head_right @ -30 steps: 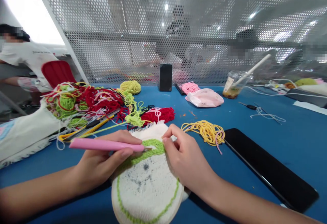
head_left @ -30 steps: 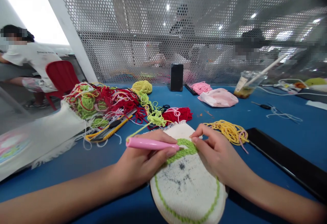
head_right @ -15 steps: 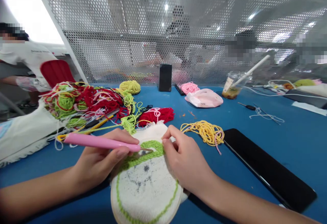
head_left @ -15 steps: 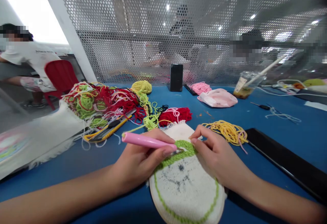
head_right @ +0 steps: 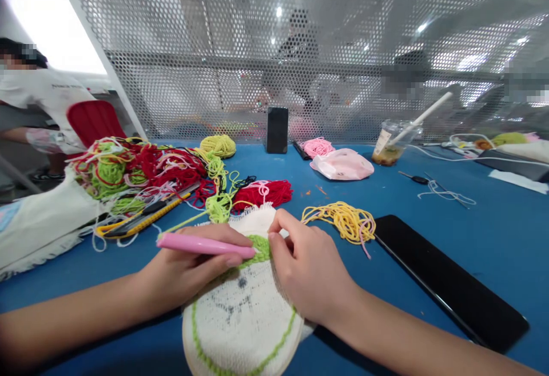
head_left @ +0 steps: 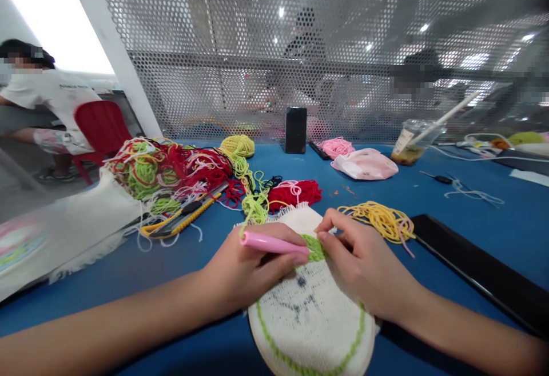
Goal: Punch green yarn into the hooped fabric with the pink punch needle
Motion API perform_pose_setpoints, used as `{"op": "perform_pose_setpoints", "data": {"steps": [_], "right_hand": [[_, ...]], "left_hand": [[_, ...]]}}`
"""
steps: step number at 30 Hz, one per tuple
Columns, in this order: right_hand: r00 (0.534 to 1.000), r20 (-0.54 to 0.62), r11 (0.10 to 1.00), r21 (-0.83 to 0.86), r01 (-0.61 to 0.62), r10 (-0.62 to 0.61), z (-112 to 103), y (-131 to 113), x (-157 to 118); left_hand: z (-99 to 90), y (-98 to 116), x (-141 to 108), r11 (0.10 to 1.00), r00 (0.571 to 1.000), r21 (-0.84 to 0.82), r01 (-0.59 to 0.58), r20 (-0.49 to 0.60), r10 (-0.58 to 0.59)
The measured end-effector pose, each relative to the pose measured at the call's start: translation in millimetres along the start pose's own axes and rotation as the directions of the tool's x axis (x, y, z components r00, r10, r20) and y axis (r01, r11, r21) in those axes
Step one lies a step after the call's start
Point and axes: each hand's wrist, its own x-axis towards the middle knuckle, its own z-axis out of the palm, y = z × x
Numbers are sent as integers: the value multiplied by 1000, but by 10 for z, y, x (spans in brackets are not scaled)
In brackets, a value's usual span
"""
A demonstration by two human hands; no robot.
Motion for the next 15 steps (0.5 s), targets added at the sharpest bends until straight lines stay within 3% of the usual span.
{"op": "perform_pose_setpoints", "data": {"steps": [8,15], "right_hand": [[1000,-3,1000,-21,-17,17,14,43,19],[1000,-4,1000,-11,-2,2,26,63,15]], "left_hand": [[-49,13,-90,1000,977,15,-8,-211,11],[-42,21,-74,1000,984,3,4,-180,-3]]}}
